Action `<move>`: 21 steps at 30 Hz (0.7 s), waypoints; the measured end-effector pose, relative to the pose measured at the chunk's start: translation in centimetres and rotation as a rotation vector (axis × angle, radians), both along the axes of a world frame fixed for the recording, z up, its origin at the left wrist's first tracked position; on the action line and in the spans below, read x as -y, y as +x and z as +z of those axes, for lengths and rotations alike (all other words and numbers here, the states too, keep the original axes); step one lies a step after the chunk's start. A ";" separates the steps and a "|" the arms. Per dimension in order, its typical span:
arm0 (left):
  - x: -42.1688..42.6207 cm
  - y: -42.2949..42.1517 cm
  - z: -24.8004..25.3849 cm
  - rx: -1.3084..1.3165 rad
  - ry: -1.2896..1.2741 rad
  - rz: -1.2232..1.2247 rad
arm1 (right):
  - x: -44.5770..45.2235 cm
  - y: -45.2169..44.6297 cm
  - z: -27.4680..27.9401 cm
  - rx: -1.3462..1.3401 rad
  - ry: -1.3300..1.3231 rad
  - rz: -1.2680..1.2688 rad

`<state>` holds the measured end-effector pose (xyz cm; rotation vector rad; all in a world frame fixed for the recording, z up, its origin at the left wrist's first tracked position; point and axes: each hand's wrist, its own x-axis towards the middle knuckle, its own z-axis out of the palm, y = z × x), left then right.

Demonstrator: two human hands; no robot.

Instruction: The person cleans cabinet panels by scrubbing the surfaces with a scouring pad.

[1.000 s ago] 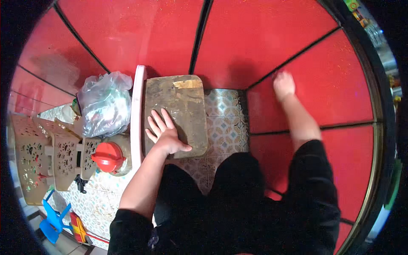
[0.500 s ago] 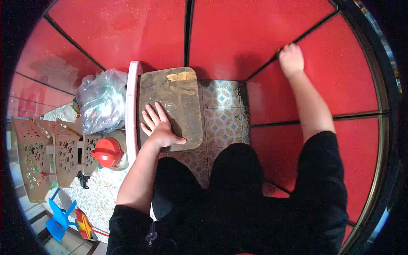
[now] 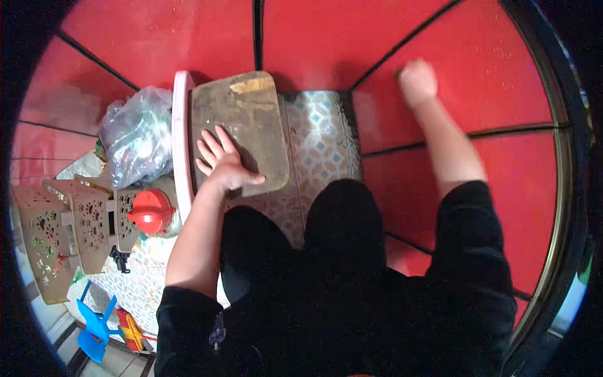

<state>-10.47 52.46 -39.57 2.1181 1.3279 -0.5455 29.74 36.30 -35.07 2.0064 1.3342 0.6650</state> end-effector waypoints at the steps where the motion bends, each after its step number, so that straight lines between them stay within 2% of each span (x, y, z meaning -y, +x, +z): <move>1: 0.1 -0.1 -0.3 -0.013 -0.015 -0.007 | -1.0 0.9 3.4 0.013 0.025 -0.073; 3: -0.1 -0.1 -0.9 -0.003 0.038 0.000 | -0.1 0.9 7.1 0.060 0.252 0.121; 4: 0.0 -0.1 -1.1 -0.004 0.028 -0.005 | 0.7 0.0 6.3 0.059 0.242 0.116; 6: -0.2 0.0 -1.2 -0.005 0.034 0.000 | 3.2 -3.2 2.6 0.029 0.043 -0.046; 7: -0.2 -0.1 -1.2 -0.003 0.038 0.005 | 5.6 -5.6 -1.2 -0.103 -0.010 -0.099; 9: 0.0 -0.2 -1.0 0.002 0.025 0.000 | 7.3 -7.4 -3.2 -0.221 -0.068 -0.146; 12: -0.2 -0.3 -0.9 -0.022 0.019 -0.015 | 8.0 -6.1 -3.2 -0.004 -0.161 -0.026; 14: -0.1 -0.3 -1.1 0.000 0.025 -0.007 | 5.3 -4.2 3.4 0.091 0.016 -0.105; 16: -0.3 -0.1 -0.9 0.018 0.035 0.003 | 5.1 -4.5 8.6 0.070 0.363 0.266; 19: -0.2 -0.1 -0.8 -0.018 0.028 -0.012 | 7.2 -4.2 4.4 -0.003 0.379 0.137; 21: -0.3 -0.1 -0.8 -0.023 0.032 -0.010 | 9.3 -4.2 -4.4 -0.172 0.223 -0.204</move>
